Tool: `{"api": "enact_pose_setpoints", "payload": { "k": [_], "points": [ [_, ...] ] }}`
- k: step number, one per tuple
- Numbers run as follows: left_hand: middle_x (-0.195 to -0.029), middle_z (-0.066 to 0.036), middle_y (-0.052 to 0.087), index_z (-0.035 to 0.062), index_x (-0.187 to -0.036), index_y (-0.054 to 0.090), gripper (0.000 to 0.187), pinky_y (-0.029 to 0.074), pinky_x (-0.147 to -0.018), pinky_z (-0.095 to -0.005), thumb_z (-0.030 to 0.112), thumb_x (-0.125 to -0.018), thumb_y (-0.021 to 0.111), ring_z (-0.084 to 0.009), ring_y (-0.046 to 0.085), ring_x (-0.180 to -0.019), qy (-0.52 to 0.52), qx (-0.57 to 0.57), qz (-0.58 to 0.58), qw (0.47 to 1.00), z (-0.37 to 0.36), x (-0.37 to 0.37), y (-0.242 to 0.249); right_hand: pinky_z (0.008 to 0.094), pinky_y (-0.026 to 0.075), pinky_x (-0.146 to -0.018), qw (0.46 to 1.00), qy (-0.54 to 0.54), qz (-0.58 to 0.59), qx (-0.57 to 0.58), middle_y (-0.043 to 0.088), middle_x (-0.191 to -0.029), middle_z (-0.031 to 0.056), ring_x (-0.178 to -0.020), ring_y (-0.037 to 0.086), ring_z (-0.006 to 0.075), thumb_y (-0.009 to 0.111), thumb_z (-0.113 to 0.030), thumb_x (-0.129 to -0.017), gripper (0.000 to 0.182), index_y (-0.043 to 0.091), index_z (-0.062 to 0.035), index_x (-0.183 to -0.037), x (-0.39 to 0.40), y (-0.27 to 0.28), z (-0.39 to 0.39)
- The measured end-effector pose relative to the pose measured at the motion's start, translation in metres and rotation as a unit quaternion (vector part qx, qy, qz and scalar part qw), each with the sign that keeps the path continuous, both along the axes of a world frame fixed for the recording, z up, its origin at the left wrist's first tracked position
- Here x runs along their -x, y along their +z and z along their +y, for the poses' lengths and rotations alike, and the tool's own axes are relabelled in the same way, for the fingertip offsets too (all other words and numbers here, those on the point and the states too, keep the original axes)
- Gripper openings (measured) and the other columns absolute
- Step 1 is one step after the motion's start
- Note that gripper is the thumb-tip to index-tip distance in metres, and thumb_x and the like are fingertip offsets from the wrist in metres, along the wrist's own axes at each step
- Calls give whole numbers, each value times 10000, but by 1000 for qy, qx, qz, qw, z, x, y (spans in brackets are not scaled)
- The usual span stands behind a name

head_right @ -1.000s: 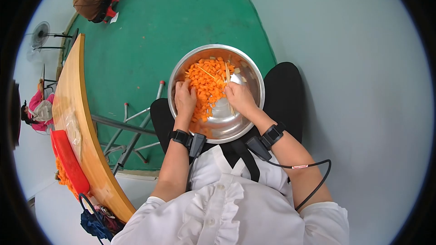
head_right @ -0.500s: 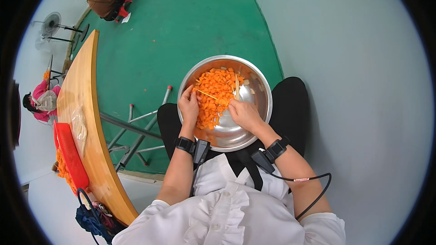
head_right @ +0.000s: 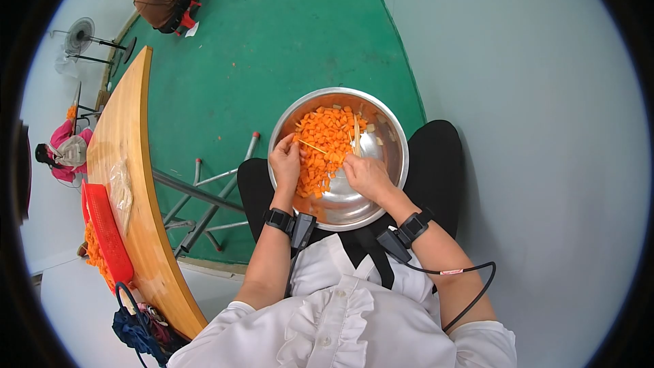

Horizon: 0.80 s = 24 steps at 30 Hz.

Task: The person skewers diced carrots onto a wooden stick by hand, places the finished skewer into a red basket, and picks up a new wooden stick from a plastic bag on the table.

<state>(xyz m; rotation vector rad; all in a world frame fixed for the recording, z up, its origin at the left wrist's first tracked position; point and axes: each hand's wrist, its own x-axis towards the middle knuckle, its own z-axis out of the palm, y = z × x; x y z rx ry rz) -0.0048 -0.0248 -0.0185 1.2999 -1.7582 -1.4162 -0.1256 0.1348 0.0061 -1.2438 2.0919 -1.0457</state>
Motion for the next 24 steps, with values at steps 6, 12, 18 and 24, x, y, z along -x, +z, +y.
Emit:
{"api": "enact_pose_setpoints", "payload": {
  "k": [6,12,18,24],
  "points": [
    [-692,-57,602,-88,-1099,538,273,436,-467,-193,36,-860,495,-68,542,-536,-12,-3,-11,1000,1,1,3,466,436,-552,1000,4,13,-6,557,-588,208,-575,568,376,470,-172,-838,199,537,-28,-718,0,0,0],
    [-720,-70,619,-78,-1071,563,254,447,-483,-198,43,-853,510,-66,557,-555,-19,30,-23,999,2,1,4,463,438,-543,1000,9,25,-8,556,-580,204,-562,568,371,476,-170,-833,197,534,-28,-710,0,1,0],
    [-718,-61,627,-65,-1046,587,236,453,-488,-208,39,-844,526,-73,569,-562,-17,48,-45,998,1,0,-1,465,439,-533,999,10,50,-12,557,-572,199,-550,569,362,484,-168,-827,173,539,-36,-729,-1,-1,1],
    [-696,-157,640,-31,-973,629,198,483,-544,-277,29,-802,548,-169,623,-565,-36,111,-80,990,3,-1,4,463,436,-530,998,20,64,-6,558,-574,196,-555,568,365,486,-174,-824,173,541,-42,-726,-1,-2,1]
  ]
}}
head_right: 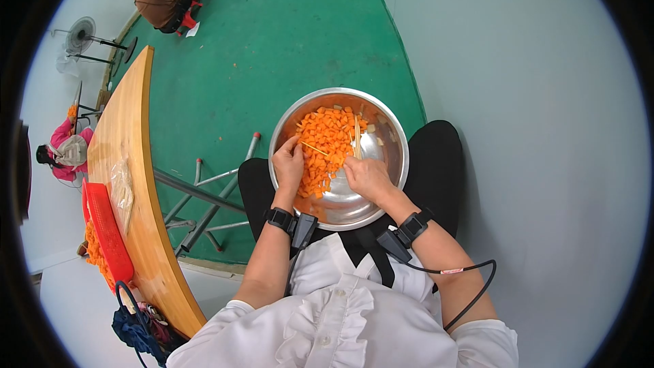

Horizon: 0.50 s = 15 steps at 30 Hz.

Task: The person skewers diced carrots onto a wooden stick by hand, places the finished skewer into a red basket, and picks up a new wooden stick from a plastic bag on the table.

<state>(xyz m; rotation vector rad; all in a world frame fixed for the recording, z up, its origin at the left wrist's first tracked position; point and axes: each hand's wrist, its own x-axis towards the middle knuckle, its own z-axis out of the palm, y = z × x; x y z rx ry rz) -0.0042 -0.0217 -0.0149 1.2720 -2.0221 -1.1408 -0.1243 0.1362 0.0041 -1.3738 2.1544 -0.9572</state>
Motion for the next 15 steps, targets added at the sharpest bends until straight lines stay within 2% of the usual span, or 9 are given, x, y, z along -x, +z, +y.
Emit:
{"api": "enact_pose_setpoints", "payload": {
  "k": [3,6,9,12,15],
  "points": [
    [-670,-116,634,-26,-980,630,191,468,-512,-253,22,-811,556,-125,601,-555,-47,106,-9,993,-4,-4,-9,437,447,-570,997,-3,-69,-25,578,-616,191,-608,591,337,466,-162,-827,189,565,-32,-732,0,3,-1],
    [-691,-147,636,-26,-966,631,189,482,-547,-279,12,-795,561,-177,621,-570,-90,220,-11,971,-4,-4,-9,409,452,-618,942,1,-334,-16,600,-671,185,-679,606,311,441,-151,-830,216,586,-11,-752,2,-9,-2],
    [-709,-159,637,-30,-951,632,181,490,-572,-293,9,-789,562,-202,629,-586,-98,204,-35,973,-3,-5,-8,340,426,-547,904,-9,-421,-75,561,-583,75,-557,556,216,427,-132,-848,215,571,11,-778,4,-11,-1],
    [-711,-154,639,-29,-938,635,172,488,-567,-291,8,-790,557,-198,632,-593,-86,161,-39,982,-1,-3,-3,401,453,-612,968,0,-253,-7,595,-674,194,-670,599,320,436,-141,-835,211,570,1,-755,0,-11,-1],
    [-714,-148,643,-29,-924,638,162,490,-571,-282,3,-793,547,-189,640,-607,-35,24,-26,999,3,1,10,433,448,-588,997,-6,-72,-14,573,-650,215,-627,580,357,451,-147,-840,192,532,-5,-740,-4,-9,-2]
  ]
}}
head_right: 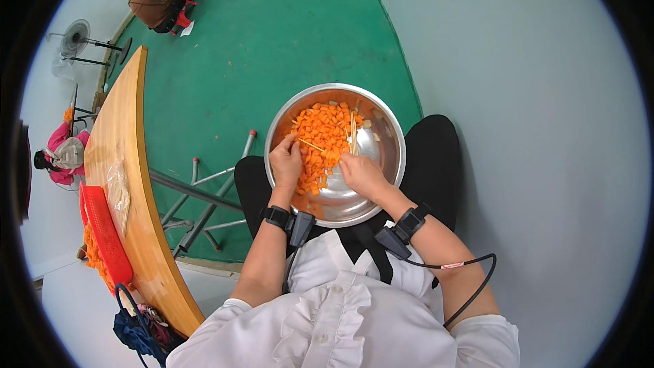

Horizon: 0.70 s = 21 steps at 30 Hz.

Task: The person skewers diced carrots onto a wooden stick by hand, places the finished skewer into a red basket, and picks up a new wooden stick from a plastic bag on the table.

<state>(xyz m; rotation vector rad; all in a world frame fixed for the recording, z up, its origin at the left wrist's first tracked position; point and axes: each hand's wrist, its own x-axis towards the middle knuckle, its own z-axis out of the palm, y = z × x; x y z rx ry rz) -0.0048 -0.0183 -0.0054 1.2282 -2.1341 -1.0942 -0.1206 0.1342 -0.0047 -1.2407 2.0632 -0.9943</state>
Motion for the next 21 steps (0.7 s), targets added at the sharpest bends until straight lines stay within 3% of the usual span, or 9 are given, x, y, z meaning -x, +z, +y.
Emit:
{"api": "enact_pose_setpoints", "payload": {
  "k": [3,6,9,13,16,21],
  "points": [
    [-737,-142,653,-24,-951,634,181,493,-593,-269,-2,-800,537,-182,650,-653,-44,59,53,996,0,-2,-9,447,428,-572,998,23,57,-19,561,-674,228,-644,559,387,484,-150,-832,159,534,-13,-770,-1,4,-2],
    [-782,-140,660,-19,-978,627,194,495,-621,-259,0,-806,538,-183,655,-713,-64,214,23,974,13,3,-10,473,427,-570,1000,2,7,14,549,-611,214,-609,554,396,464,-172,-846,199,505,-11,-736,-3,7,-8],
    [-802,-180,640,-22,-932,629,184,499,-630,-303,-19,-777,531,-242,643,-714,32,91,90,991,13,5,1,476,419,-563,995,-59,-49,59,545,-607,213,-602,552,394,470,-180,-843,192,510,-20,-744,-2,3,-7],
    [-798,-117,643,-38,-959,583,154,503,-617,-265,38,-832,541,-168,626,-682,66,62,101,991,8,4,1,474,419,-570,998,-45,-47,19,550,-628,222,-619,556,394,471,-184,-842,196,524,-18,-753,1,9,-5],
    [-781,-77,625,-40,-960,544,149,503,-605,-229,79,-872,528,-122,605,-671,105,-130,270,948,3,9,-11,473,420,-571,997,-29,-58,39,549,-633,229,-624,557,396,470,-183,-841,204,531,-14,-745,1,3,-3],
    [-757,-65,610,-18,-911,529,106,499,-601,-210,84,-884,524,-104,600,-668,96,-197,257,941,-3,2,-16,468,422,-568,997,-19,-57,44,549,-631,230,-614,557,393,475,-175,-835,203,531,-9,-732,-1,4,-1]
  ]
}}
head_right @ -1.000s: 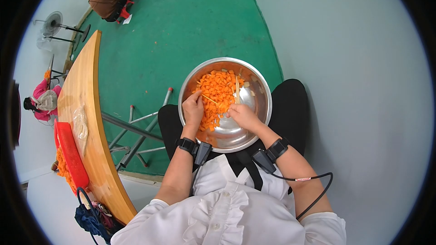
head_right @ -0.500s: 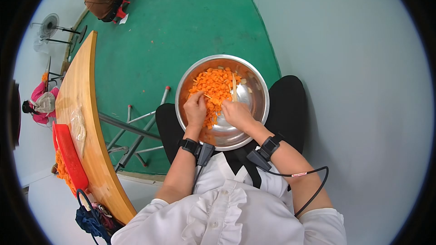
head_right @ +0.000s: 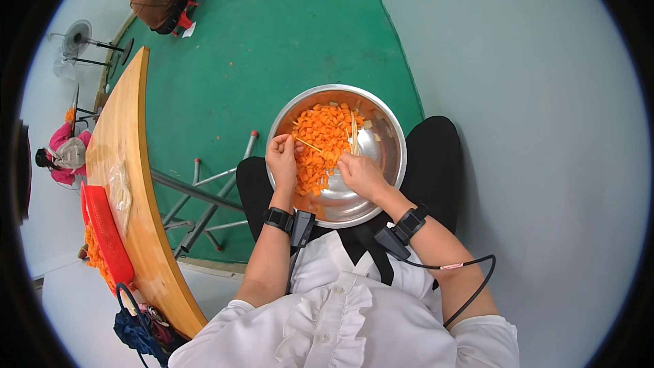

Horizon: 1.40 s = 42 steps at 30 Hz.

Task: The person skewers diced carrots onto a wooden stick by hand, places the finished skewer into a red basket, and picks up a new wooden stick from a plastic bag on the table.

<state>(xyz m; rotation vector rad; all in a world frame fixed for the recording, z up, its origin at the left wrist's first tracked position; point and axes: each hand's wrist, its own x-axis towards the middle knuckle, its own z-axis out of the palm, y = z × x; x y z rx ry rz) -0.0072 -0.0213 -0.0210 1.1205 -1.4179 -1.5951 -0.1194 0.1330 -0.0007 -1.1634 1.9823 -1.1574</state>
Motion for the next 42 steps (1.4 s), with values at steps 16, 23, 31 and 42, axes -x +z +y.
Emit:
{"api": "enact_pose_setpoints", "payload": {
  "k": [16,23,31,42],
  "points": [
    [-727,-46,611,-25,-860,554,83,492,-581,-202,55,-870,535,-86,598,-656,-27,105,-82,991,5,1,1,450,431,-531,986,43,153,-41,559,-592,179,-556,562,363,493,-146,-827,158,516,-26,-726,-3,5,2],
    [-733,-52,622,-31,-849,564,74,495,-596,-212,39,-858,541,-100,614,-663,-39,154,-131,979,13,1,8,403,456,-596,997,8,-78,-5,587,-658,183,-634,593,323,463,-145,-831,187,555,-6,-747,-7,-9,-4],
    [-707,-49,620,-35,-850,571,75,500,-614,-213,36,-852,547,-96,617,-679,-99,147,-111,978,16,2,5,410,452,-656,991,-16,-134,-24,595,-718,212,-715,589,359,439,-177,-835,245,572,19,-774,-5,-5,-6],
    [-736,-92,639,-25,-884,625,113,473,-620,-262,41,-804,579,-157,610,-664,-39,178,-162,970,1,-8,11,382,455,-617,984,-134,-117,4,601,-700,192,-665,600,317,450,-186,-846,249,585,12,-782,6,2,-5]
  ]
}}
